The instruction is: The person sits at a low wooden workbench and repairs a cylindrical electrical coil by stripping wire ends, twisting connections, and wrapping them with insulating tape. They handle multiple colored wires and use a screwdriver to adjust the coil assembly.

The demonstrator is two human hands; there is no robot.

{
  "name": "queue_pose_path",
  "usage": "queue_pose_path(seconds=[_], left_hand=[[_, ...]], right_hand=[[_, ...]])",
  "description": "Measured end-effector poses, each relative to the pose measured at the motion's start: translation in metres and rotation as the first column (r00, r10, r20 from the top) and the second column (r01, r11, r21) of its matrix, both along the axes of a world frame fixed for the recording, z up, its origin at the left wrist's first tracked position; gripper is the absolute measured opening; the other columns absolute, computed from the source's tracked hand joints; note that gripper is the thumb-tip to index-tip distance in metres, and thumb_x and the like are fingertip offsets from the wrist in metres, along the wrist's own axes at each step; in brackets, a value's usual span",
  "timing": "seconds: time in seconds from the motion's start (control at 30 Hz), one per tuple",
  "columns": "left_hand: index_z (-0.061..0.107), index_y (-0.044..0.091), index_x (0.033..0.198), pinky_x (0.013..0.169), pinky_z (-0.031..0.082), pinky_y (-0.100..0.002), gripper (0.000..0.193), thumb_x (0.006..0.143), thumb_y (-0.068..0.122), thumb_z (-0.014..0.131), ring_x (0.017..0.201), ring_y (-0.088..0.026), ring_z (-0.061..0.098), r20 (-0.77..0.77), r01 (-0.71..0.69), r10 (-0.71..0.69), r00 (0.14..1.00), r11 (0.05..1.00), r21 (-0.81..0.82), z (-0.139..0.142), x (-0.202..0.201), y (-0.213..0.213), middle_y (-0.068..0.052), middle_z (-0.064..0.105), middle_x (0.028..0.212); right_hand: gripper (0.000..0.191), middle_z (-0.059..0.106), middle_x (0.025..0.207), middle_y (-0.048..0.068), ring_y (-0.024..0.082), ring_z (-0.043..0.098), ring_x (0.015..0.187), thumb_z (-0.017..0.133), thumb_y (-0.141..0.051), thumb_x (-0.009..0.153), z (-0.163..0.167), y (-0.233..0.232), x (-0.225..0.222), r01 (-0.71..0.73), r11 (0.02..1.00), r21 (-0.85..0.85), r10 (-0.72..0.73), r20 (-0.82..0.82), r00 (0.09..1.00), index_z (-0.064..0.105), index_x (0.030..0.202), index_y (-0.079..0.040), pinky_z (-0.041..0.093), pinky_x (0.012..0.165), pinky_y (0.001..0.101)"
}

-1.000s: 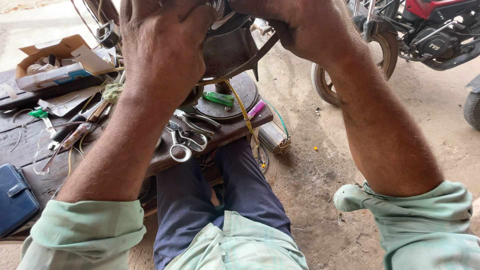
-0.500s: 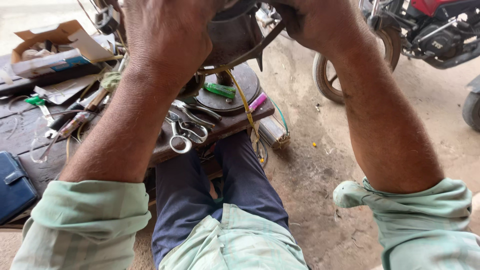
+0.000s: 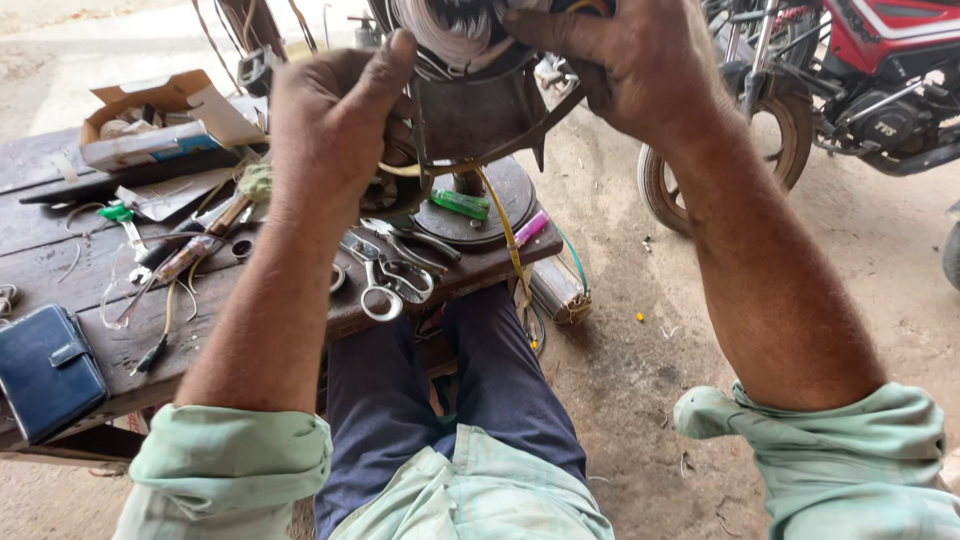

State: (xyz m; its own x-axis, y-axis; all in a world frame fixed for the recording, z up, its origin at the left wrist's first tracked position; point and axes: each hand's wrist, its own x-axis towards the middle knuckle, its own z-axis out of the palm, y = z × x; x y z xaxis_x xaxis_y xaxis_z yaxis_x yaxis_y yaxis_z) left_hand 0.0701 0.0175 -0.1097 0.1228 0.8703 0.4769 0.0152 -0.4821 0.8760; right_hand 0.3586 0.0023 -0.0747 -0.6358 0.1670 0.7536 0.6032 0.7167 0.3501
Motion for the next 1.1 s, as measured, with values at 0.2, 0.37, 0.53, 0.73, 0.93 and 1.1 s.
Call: queue_pose_path(seconds=[0.2, 0.37, 0.53, 0.73, 0.93, 1.1], left_hand=[[0.077, 0.007, 0.095, 0.045, 0.053, -0.028, 0.039, 0.099, 0.042, 0.061, 0.054, -0.010, 0.066, 0.178, 0.098, -0.066, 0.982, 0.980, -0.175, -0.003, -0.001, 0.004, -0.006, 0.074, 0.073], [0.079, 0.006, 0.106, 0.066, 0.066, -0.029, 0.025, 0.100, 0.031, 0.077, 0.074, -0.009, 0.076, -0.062, -0.042, 0.049, 0.997, 0.993, 0.107, -0.002, 0.011, 0.001, -0.001, 0.079, 0.087], [0.072, 0.004, 0.111, 0.076, 0.062, -0.031, 0.036, 0.084, 0.019, 0.091, 0.086, -0.013, 0.075, -0.149, -0.185, 0.299, 0.943, 0.838, 0.513, -0.007, 0.021, -0.014, -0.005, 0.075, 0.094], [0.074, 0.006, 0.105, 0.069, 0.060, -0.033, 0.035, 0.081, 0.018, 0.097, 0.079, -0.016, 0.070, -0.217, -0.279, 0.433, 0.875, 0.816, 0.506, -0.009, 0.032, -0.015, -0.006, 0.074, 0.092], [0.075, 0.005, 0.098, 0.070, 0.061, -0.035, 0.017, 0.092, 0.016, 0.086, 0.078, -0.014, 0.074, -0.188, -0.288, 0.407, 0.894, 0.842, 0.456, -0.017, 0.035, -0.003, -0.006, 0.077, 0.087], [0.076, 0.002, 0.109, 0.077, 0.067, -0.033, 0.019, 0.093, 0.012, 0.075, 0.083, -0.013, 0.079, -0.028, -0.203, 0.219, 0.975, 0.939, 0.276, -0.026, 0.039, 0.004, -0.009, 0.080, 0.093]], right_hand=[[0.030, 0.066, 0.131, 0.010, 0.026, 0.068, 0.123, 0.075, 0.003, 0.109, -0.003, 0.006, -0.002, -0.127, 0.990, -0.064, 0.125, -0.043, 0.991, 0.070, 0.135, -0.011, 0.059, 0.103, 0.0327], [0.032, 0.069, 0.126, 0.011, 0.026, 0.070, 0.117, 0.075, 0.006, 0.106, -0.008, 0.010, 0.002, -0.115, 0.992, -0.053, 0.113, -0.048, 0.992, 0.071, 0.134, -0.009, 0.059, 0.102, 0.0353], [0.033, 0.071, 0.127, 0.010, 0.024, 0.072, 0.117, 0.076, 0.009, 0.106, -0.010, 0.013, 0.002, -0.143, 0.985, -0.093, 0.135, -0.083, 0.987, 0.071, 0.134, -0.008, 0.062, 0.098, 0.0315], [0.034, 0.071, 0.123, 0.011, 0.024, 0.073, 0.113, 0.072, 0.011, 0.105, -0.012, 0.013, 0.002, -0.152, 0.987, -0.056, 0.146, -0.095, 0.985, 0.070, 0.134, -0.008, 0.062, 0.100, 0.0319], [0.033, 0.073, 0.117, 0.010, 0.022, 0.074, 0.110, 0.073, 0.011, 0.105, -0.014, 0.011, 0.002, -0.092, 0.995, -0.045, 0.087, -0.097, 0.991, 0.071, 0.132, -0.008, 0.062, 0.093, 0.0310], [0.035, 0.074, 0.115, 0.009, 0.021, 0.074, 0.110, 0.071, 0.011, 0.105, -0.017, 0.014, 0.003, -0.079, 0.995, -0.065, 0.073, -0.092, 0.993, 0.071, 0.134, -0.009, 0.062, 0.091, 0.0300]])
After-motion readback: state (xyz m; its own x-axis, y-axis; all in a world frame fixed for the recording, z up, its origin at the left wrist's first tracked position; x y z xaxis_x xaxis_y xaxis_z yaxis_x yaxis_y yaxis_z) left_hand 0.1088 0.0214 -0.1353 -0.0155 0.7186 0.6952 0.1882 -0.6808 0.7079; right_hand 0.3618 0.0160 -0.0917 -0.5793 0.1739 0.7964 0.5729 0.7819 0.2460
